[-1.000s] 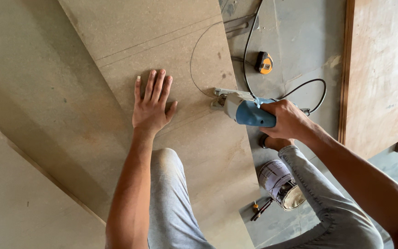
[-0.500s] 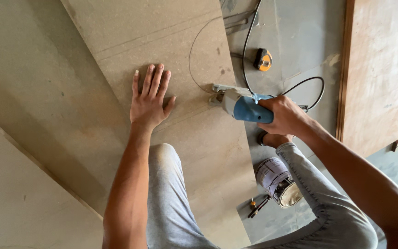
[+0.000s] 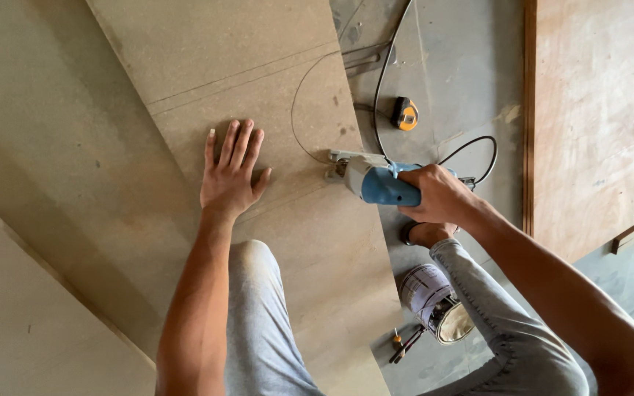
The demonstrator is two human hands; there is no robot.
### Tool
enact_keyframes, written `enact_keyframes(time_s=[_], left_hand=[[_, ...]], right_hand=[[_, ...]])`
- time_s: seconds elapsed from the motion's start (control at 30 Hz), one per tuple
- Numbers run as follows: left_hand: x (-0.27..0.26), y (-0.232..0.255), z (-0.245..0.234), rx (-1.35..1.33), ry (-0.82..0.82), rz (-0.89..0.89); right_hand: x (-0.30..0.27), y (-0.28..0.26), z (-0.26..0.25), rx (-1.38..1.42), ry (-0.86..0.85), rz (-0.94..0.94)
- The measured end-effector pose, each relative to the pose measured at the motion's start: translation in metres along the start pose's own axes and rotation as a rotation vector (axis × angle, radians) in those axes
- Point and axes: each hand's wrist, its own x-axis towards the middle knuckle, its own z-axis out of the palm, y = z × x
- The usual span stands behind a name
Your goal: The person uses a jigsaw to cut a curved shape out of a large sheet of plywood. They guide the tool along a pre-drawn line while kneeling on the floor, with a tape measure and paint can visible nearby.
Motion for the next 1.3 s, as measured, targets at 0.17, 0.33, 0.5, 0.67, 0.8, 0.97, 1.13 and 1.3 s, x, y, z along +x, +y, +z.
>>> enact_keyframes(time_s=[0.17,0.33,0.5,0.67,0.8,0.97,1.13,1.3], left_hand=[[0.0004,-0.0013,0.0027,0.024,-0.014,0.002],[0.0014,-0.0015,0.0063,0.074,-0.025,0.007],[0.0007,-0.0021,0.0078,0.074,-0.042,0.003],[0.0020,-0.0024,0.0093,0.064,-0.046,0.005],[0.0013,-0.0024,0.0088,0.078,-0.041,0.007],[0.0007,-0.0009,0.0101,0.069,-0.057,-0.002],[0.0036,-0.0013,0.0081,0.078,-0.067,-0.005],[0.0046,-0.0005,0.0076,0.063,-0.082,-0.008]], right_hand=[[0.0012,0.0029,-0.0009,0.003,-0.016,-0.020],[0.0018,-0.0012,-0.0005,-0.005,-0.032,0.011],[0.0012,-0.0024,0.0008,0.025,-0.001,-0.006],[0.0017,-0.0009,0.0020,0.003,-0.010,0.005],[0.0020,-0.0026,0.0012,0.024,-0.016,0.006],[0.0020,-0.0057,-0.0007,0.018,0.002,0.010],[0.0013,-0.0056,0.0006,0.022,0.003,0.013],[0.0015,-0.0029,0.0044,0.039,0.020,-0.022]])
